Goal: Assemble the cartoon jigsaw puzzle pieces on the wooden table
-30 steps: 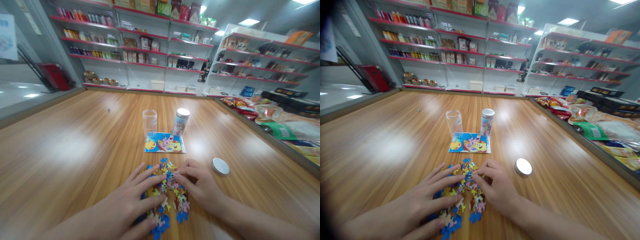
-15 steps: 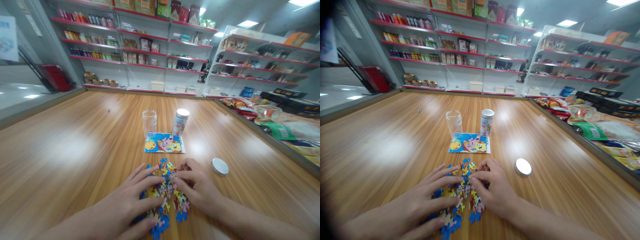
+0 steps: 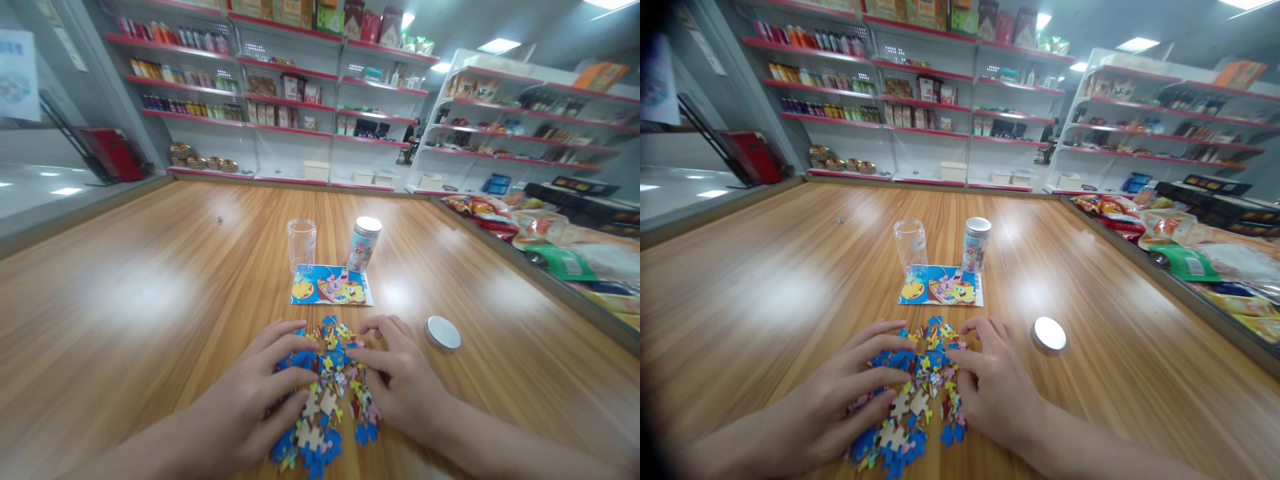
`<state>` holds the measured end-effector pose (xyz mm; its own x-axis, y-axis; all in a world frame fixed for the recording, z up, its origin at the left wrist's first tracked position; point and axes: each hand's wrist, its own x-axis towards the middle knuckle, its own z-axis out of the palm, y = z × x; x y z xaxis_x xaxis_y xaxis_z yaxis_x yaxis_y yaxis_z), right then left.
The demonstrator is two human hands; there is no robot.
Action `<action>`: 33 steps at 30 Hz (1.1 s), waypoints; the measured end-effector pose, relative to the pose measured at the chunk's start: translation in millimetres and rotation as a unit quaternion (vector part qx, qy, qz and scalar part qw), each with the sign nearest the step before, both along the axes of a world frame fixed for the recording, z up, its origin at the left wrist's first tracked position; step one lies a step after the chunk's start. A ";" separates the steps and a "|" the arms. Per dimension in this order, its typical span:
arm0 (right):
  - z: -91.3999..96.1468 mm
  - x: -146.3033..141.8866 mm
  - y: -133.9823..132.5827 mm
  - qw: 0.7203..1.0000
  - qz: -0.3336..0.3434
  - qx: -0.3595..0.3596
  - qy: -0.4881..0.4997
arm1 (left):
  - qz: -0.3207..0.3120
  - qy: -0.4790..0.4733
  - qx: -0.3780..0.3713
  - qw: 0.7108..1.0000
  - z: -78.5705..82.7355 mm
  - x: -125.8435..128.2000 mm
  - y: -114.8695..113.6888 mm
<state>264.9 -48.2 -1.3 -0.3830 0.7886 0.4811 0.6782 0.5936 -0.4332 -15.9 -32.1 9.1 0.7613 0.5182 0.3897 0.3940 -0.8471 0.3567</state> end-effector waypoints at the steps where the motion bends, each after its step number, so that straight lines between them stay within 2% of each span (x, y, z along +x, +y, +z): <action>1: 0.4 0.2 -0.1 1.000 -0.001 0.000 0.005 | 0.005 -0.001 -0.001 1.000 -2.2 -0.1 0.4; 5: 4.4 -2.5 -1.2 1.000 0.018 -0.003 0.023 | -0.002 -0.002 -0.005 1.000 -3.7 2.6 1.0; 13: 3.3 -11.3 -5.3 0.999 0.014 -0.031 -0.015 | -0.026 0.027 -0.010 0.999 6.3 6.5 -1.1; 21: 6.2 -11.5 -2.4 0.997 0.023 -0.062 0.031 | -0.020 -0.003 0.001 1.000 -0.5 6.1 0.9; 24: 12.6 -11.0 -4.2 0.994 0.058 -0.074 0.063 | -0.019 -0.005 -0.009 1.000 1.3 6.5 1.2; 29: 18.6 -9.1 -12.0 0.975 0.164 -0.111 0.098 | -0.050 0.011 -0.035 0.998 11.1 5.2 -0.6; 33: 23.0 -7.8 -17.0 0.968 0.193 -0.132 0.088 | -0.051 0.015 -0.043 0.998 10.6 5.2 -0.1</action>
<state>257.1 -65.2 21.8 -0.6043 0.7073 0.3669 0.3295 0.6410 -0.6932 -10.6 -32.2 19.6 0.8221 0.4683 0.3238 0.3187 -0.8498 0.4199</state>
